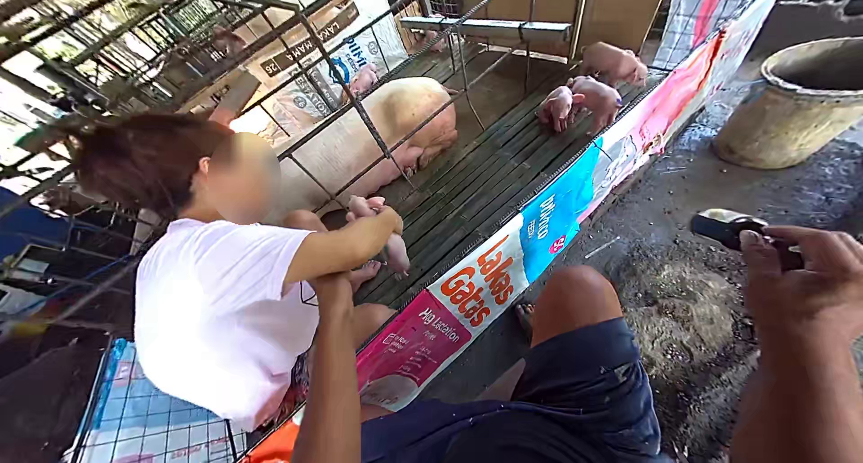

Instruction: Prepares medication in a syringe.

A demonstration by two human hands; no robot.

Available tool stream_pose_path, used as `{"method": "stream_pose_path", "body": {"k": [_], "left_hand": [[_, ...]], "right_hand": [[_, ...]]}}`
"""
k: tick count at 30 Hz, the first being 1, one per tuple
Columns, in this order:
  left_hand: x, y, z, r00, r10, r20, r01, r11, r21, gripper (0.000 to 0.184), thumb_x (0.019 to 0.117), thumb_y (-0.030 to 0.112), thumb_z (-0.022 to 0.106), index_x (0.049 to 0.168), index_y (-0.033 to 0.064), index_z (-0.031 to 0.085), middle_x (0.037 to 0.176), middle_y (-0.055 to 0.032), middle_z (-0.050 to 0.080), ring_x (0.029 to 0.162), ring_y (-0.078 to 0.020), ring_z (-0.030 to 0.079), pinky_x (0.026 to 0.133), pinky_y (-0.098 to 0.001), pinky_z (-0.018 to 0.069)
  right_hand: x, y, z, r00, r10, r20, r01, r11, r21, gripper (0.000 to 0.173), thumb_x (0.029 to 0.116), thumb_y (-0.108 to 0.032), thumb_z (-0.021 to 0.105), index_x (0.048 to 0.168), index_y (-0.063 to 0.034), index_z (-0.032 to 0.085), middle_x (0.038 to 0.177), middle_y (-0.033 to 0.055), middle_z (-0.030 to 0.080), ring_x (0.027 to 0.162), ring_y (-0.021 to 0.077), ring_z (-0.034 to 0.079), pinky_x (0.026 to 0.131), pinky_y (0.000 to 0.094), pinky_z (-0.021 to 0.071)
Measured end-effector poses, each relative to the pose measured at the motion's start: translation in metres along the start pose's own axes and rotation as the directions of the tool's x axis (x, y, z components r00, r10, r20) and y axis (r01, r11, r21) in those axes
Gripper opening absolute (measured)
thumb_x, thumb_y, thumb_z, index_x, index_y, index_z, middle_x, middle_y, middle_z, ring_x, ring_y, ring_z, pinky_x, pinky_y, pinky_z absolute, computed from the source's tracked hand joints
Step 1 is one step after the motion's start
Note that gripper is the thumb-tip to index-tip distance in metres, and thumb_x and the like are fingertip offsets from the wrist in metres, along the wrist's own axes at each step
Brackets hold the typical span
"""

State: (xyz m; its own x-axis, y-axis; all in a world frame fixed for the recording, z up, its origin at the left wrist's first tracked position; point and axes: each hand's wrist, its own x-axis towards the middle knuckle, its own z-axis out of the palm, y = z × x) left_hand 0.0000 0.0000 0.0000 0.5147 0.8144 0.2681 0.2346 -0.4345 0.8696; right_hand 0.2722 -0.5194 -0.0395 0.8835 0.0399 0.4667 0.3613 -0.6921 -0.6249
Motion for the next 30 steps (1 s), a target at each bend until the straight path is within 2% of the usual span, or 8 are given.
{"method": "stream_pose_path", "body": {"k": [3, 5, 7, 10, 12, 16, 23, 30], "left_hand": [[-0.094, 0.019, -0.008, 0.998, -0.067, 0.019, 0.068, 0.994, -0.087, 0.035, 0.1023, 0.012, 0.053, 0.13, -0.0099, 0.057, 0.118, -0.0188, 0.067, 0.104, -0.0216, 0.067, 0.092, -0.0405, 0.0568], [-0.159, 0.025, -0.003, 0.968, -0.167, 0.189, 0.219, 0.928, -0.302, 0.027, 0.1071, 0.013, 0.045, 0.122, -0.0041, 0.061, 0.1, -0.0104, 0.072, 0.083, -0.0163, 0.071, 0.074, -0.0336, 0.061], [-0.202, 0.024, 0.001, 0.812, -0.241, 0.531, 0.511, 0.734, -0.448, 0.044, 0.1101, 0.032, 0.037, 0.129, -0.0006, 0.059, 0.107, -0.0137, 0.073, 0.086, -0.0226, 0.073, 0.071, -0.0367, 0.0622], [-0.232, 0.026, 0.005, 0.623, -0.166, 0.764, 0.742, 0.435, -0.51, 0.095, 0.0896, 0.074, 0.055, 0.153, 0.0062, 0.033, 0.131, -0.0195, 0.066, 0.105, -0.0331, 0.072, 0.08, -0.0438, 0.0623], [-0.241, 0.03, 0.002, 0.661, -0.107, 0.743, 0.737, 0.276, -0.617, 0.098, 0.0841, 0.075, 0.059, 0.154, 0.0137, 0.028, 0.133, -0.0174, 0.065, 0.105, -0.0306, 0.073, 0.076, -0.0395, 0.0631], [-0.245, 0.026, -0.011, 0.764, -0.021, 0.645, 0.645, 0.018, -0.764, 0.05, 0.0955, 0.055, 0.061, 0.128, 0.0175, 0.068, 0.115, -0.0085, 0.073, 0.101, -0.0198, 0.073, 0.087, -0.0365, 0.0607], [-0.263, 0.011, -0.029, 0.83, -0.039, 0.556, 0.548, -0.125, -0.827, 0.048, 0.0957, 0.043, 0.066, 0.132, 0.0109, 0.066, 0.122, -0.0186, 0.069, 0.106, -0.0306, 0.071, 0.085, -0.0424, 0.0604], [-0.254, 0.021, -0.038, 0.926, -0.084, 0.368, 0.364, -0.057, -0.93, 0.045, 0.0969, 0.038, 0.066, 0.13, 0.0087, 0.065, 0.123, -0.019, 0.069, 0.108, -0.0305, 0.071, 0.091, -0.0423, 0.0596]], "right_hand": [[-0.011, -0.078, -0.015, 0.964, -0.255, 0.068, 0.245, 0.961, 0.129, 0.036, 0.1021, -0.028, 0.06, 0.111, 0.0061, 0.07, 0.102, 0.0303, 0.066, 0.086, 0.0406, 0.066, 0.076, 0.0544, 0.0542], [-0.028, -0.122, -0.009, 0.897, -0.426, 0.115, 0.392, 0.89, 0.234, 0.03, 0.1009, -0.026, 0.062, 0.109, 0.0015, 0.073, 0.099, 0.0231, 0.068, 0.081, 0.031, 0.068, 0.071, 0.0458, 0.0584], [-0.056, -0.164, 0.008, 0.802, -0.576, 0.159, 0.488, 0.785, 0.381, 0.025, 0.1, -0.024, 0.063, 0.108, -0.0031, 0.075, 0.098, 0.0175, 0.069, 0.081, 0.0258, 0.069, 0.071, 0.0423, 0.0596], [-0.111, -0.219, 0.034, 0.615, -0.764, 0.194, 0.552, 0.594, 0.585, 0.019, 0.101, -0.023, 0.062, 0.106, -0.0085, 0.074, 0.095, 0.0116, 0.069, 0.084, 0.0232, 0.069, 0.073, 0.0405, 0.06], [-0.148, -0.245, 0.044, 0.494, -0.844, 0.211, 0.525, 0.483, 0.701, 0.017, 0.1012, -0.021, 0.062, 0.104, -0.0081, 0.072, 0.093, 0.0107, 0.068, 0.086, 0.0242, 0.069, 0.072, 0.0411, 0.0604], [-0.193, -0.267, 0.049, 0.346, -0.924, 0.166, 0.535, 0.339, 0.774, 0.014, 0.1017, -0.02, 0.06, 0.101, -0.0084, 0.067, 0.093, 0.0107, 0.066, 0.086, 0.0256, 0.068, 0.069, 0.0387, 0.0594], [-0.177, -0.256, 0.026, 0.321, -0.908, 0.271, 0.393, 0.388, 0.834, 0.034, 0.1033, -0.014, 0.045, 0.129, -0.0011, 0.063, 0.101, 0.0123, 0.064, 0.09, 0.0204, 0.064, 0.081, 0.0314, 0.0562], [-0.138, -0.233, 0.017, 0.551, -0.812, 0.192, 0.407, 0.462, 0.788, 0.035, 0.1114, -0.025, 0.043, 0.132, -0.0019, 0.06, 0.113, 0.0068, 0.073, 0.105, 0.0126, 0.069, 0.095, 0.0319, 0.0564]]}}
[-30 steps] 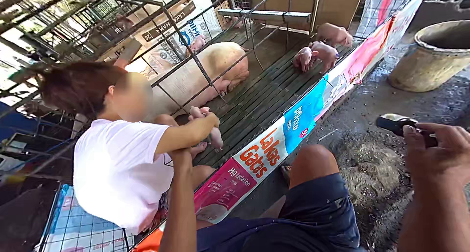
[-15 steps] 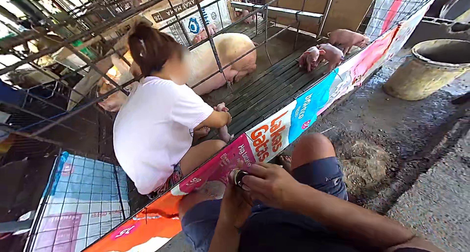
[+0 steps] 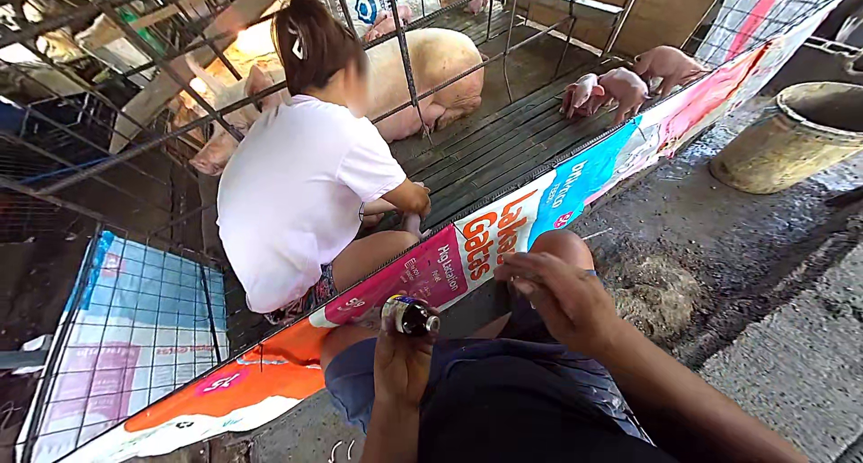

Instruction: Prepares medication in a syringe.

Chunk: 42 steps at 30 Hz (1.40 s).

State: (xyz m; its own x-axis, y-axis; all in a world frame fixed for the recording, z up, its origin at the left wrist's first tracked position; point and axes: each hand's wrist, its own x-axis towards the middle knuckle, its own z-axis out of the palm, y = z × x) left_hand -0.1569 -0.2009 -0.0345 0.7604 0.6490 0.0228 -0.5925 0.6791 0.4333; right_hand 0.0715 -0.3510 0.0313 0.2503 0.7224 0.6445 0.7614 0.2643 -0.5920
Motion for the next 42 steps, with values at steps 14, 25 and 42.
{"method": "stream_pose_path", "body": {"k": [14, 25, 42], "left_hand": [[0.012, 0.014, 0.009, 0.979, 0.104, -0.176, -0.095, 0.994, 0.059, 0.05, 0.0918, 0.053, 0.067, 0.124, 0.0145, 0.068, 0.11, -0.016, 0.072, 0.086, -0.0256, 0.074, 0.072, -0.0371, 0.0627], [0.056, 0.036, 0.045, 0.986, 0.166, 0.003, -0.164, 0.973, 0.163, 0.041, 0.104, 0.042, 0.053, 0.125, 0.0084, 0.064, 0.12, -0.0165, 0.069, 0.093, -0.0233, 0.072, 0.079, -0.0348, 0.0612], [0.064, 0.025, 0.082, 0.98, 0.191, -0.058, -0.189, 0.982, 0.027, 0.053, 0.1032, 0.054, 0.045, 0.122, 0.0074, 0.062, 0.112, -0.0175, 0.071, 0.093, -0.0282, 0.073, 0.081, -0.0405, 0.0624]], "right_hand": [[-0.003, 0.042, -0.036, 0.951, 0.046, -0.307, -0.035, 0.999, 0.041, 0.02, 0.0988, -0.022, 0.07, 0.109, -0.0056, 0.077, 0.103, 0.0046, 0.076, 0.092, 0.0086, 0.07, 0.082, 0.0231, 0.059], [0.012, -0.001, -0.015, 0.899, -0.126, -0.42, 0.212, 0.963, 0.164, 0.015, 0.0976, -0.005, 0.069, 0.112, -0.0052, 0.072, 0.109, 0.0115, 0.074, 0.102, 0.0202, 0.073, 0.089, 0.0357, 0.0635], [0.032, -0.037, 0.004, 0.864, -0.373, -0.338, 0.405, 0.914, 0.029, 0.022, 0.1023, -0.005, 0.06, 0.124, 0.0, 0.061, 0.116, 0.0143, 0.072, 0.112, 0.0217, 0.071, 0.099, 0.0344, 0.0594]]}}
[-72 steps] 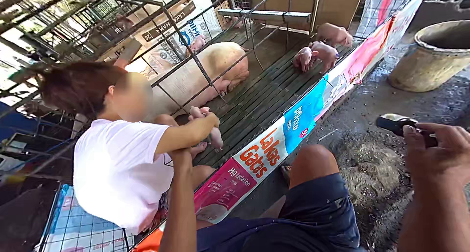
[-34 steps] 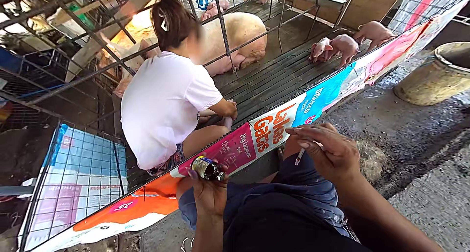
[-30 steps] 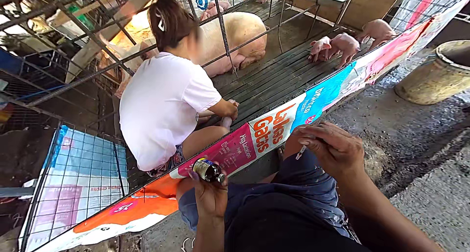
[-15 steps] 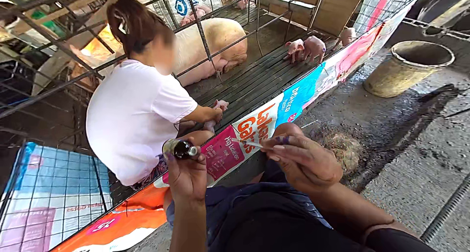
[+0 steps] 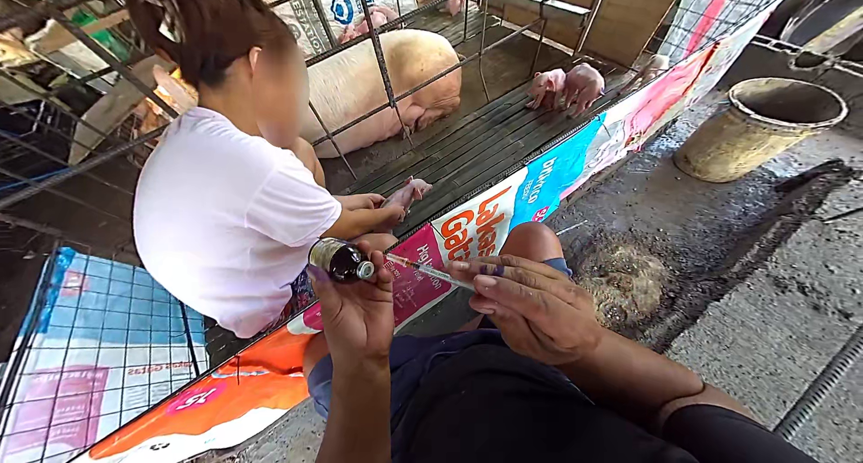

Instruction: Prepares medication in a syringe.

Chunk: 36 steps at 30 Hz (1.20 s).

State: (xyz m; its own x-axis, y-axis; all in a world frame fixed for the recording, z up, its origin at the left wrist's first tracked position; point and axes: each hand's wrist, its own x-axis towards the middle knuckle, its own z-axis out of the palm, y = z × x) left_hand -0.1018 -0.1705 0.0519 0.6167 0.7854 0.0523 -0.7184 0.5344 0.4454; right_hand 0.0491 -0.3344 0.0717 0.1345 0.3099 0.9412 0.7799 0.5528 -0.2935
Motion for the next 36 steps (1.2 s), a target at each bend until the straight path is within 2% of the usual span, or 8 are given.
{"method": "stream_pose_path", "body": {"k": [5, 13, 24, 36], "left_hand": [[-0.0002, 0.0062, 0.0016, 0.999, 0.021, -0.024, -0.02, 0.999, 0.041, 0.055, 0.104, 0.057, 0.039, 0.121, 0.0091, 0.061, 0.11, -0.0162, 0.071, 0.093, -0.0266, 0.074, 0.079, -0.0382, 0.0626], [0.0034, 0.0087, 0.0064, 0.999, 0.032, 0.025, -0.032, 0.999, -0.008, 0.051, 0.1038, 0.053, 0.044, 0.122, 0.0086, 0.062, 0.113, -0.0172, 0.071, 0.097, -0.0279, 0.074, 0.083, -0.0397, 0.0623], [0.0044, 0.0049, 0.0048, 0.998, 0.022, 0.053, -0.023, 1.0, 0.014, 0.053, 0.1023, 0.054, 0.047, 0.124, 0.0075, 0.061, 0.112, -0.0181, 0.071, 0.095, -0.0277, 0.073, 0.081, -0.0388, 0.0625], [0.0049, 0.0081, 0.006, 0.999, 0.016, 0.05, -0.017, 1.0, 0.023, 0.055, 0.1028, 0.056, 0.043, 0.123, 0.0077, 0.061, 0.114, -0.0175, 0.07, 0.094, -0.0276, 0.073, 0.078, -0.0382, 0.0627]], "right_hand": [[0.0014, 0.0, 0.0024, 1.0, -0.015, -0.011, 0.015, 1.0, -0.015, 0.019, 0.1021, -0.007, 0.061, 0.12, -0.0005, 0.063, 0.111, 0.0144, 0.073, 0.109, 0.0228, 0.072, 0.097, 0.0353, 0.0601], [0.0009, -0.0031, 0.004, 0.999, -0.037, 0.002, 0.037, 0.999, -0.011, 0.019, 0.102, -0.006, 0.06, 0.12, -0.0004, 0.063, 0.109, 0.0147, 0.073, 0.109, 0.0243, 0.072, 0.097, 0.0371, 0.0602], [-0.0001, -0.0048, 0.001, 0.999, -0.035, -0.01, 0.035, 0.999, -0.006, 0.02, 0.1009, -0.005, 0.061, 0.12, -0.0001, 0.063, 0.108, 0.0142, 0.072, 0.108, 0.0247, 0.072, 0.096, 0.038, 0.0606], [0.0, -0.0074, 0.0028, 0.999, -0.037, -0.006, 0.037, 0.999, 0.011, 0.02, 0.1008, -0.005, 0.061, 0.12, 0.0002, 0.063, 0.108, 0.0157, 0.073, 0.109, 0.0257, 0.071, 0.098, 0.0382, 0.0596]]}}
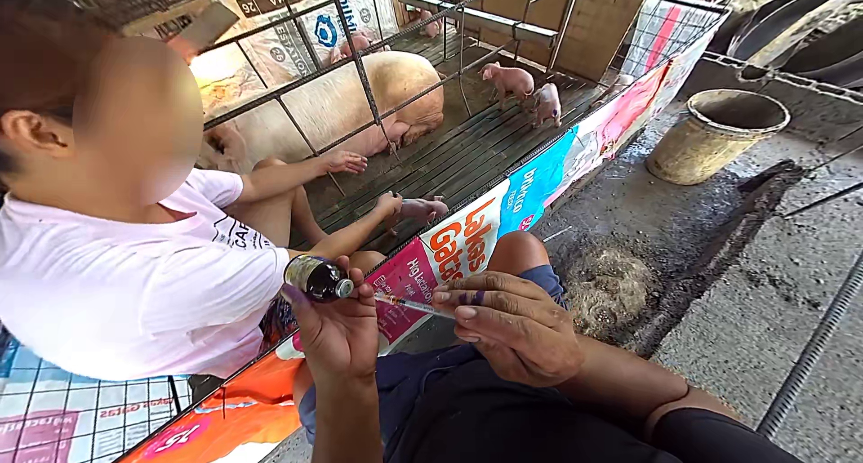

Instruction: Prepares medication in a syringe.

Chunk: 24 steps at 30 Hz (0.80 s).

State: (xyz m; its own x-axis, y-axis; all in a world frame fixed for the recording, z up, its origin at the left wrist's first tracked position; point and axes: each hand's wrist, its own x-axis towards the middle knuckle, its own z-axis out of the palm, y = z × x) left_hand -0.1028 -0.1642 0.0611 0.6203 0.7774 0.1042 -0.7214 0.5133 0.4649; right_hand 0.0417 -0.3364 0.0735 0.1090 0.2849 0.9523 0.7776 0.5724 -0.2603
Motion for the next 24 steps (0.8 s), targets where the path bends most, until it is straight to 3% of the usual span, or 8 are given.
{"method": "stream_pose_path", "body": {"k": [8, 15, 24], "left_hand": [[-0.0021, -0.0004, 0.0042, 1.0, -0.002, -0.01, 0.002, 1.0, 0.001, 0.057, 0.1038, 0.056, 0.039, 0.122, 0.0062, 0.06, 0.111, -0.0184, 0.071, 0.092, -0.0278, 0.074, 0.077, -0.039, 0.0632], [-0.0006, -0.0033, 0.0063, 1.0, -0.018, -0.002, 0.018, 0.999, -0.029, 0.054, 0.1018, 0.054, 0.048, 0.121, 0.0053, 0.062, 0.11, -0.0185, 0.071, 0.091, -0.0277, 0.074, 0.077, -0.0386, 0.0631], [0.0036, -0.0096, 0.0073, 0.999, -0.032, -0.028, 0.031, 0.999, -0.035, 0.053, 0.1037, 0.052, 0.045, 0.12, 0.004, 0.061, 0.108, -0.0197, 0.07, 0.088, -0.0281, 0.074, 0.075, -0.0387, 0.0632]], "right_hand": [[-0.0003, -0.0046, -0.0023, 1.0, -0.005, -0.008, 0.005, 1.0, -0.014, 0.02, 0.1005, -0.005, 0.061, 0.12, -0.0004, 0.063, 0.108, 0.0148, 0.072, 0.109, 0.0263, 0.071, 0.097, 0.0392, 0.06], [-0.0001, -0.0073, -0.0058, 1.0, -0.014, -0.01, 0.014, 1.0, -0.026, 0.021, 0.1002, -0.005, 0.061, 0.121, -0.0008, 0.062, 0.108, 0.0148, 0.072, 0.108, 0.0267, 0.072, 0.096, 0.0397, 0.0605], [-0.0004, -0.0083, -0.0063, 1.0, -0.019, -0.001, 0.019, 0.999, -0.04, 0.021, 0.1002, -0.005, 0.061, 0.121, -0.0008, 0.063, 0.106, 0.014, 0.072, 0.107, 0.0267, 0.072, 0.095, 0.0399, 0.061]]}}
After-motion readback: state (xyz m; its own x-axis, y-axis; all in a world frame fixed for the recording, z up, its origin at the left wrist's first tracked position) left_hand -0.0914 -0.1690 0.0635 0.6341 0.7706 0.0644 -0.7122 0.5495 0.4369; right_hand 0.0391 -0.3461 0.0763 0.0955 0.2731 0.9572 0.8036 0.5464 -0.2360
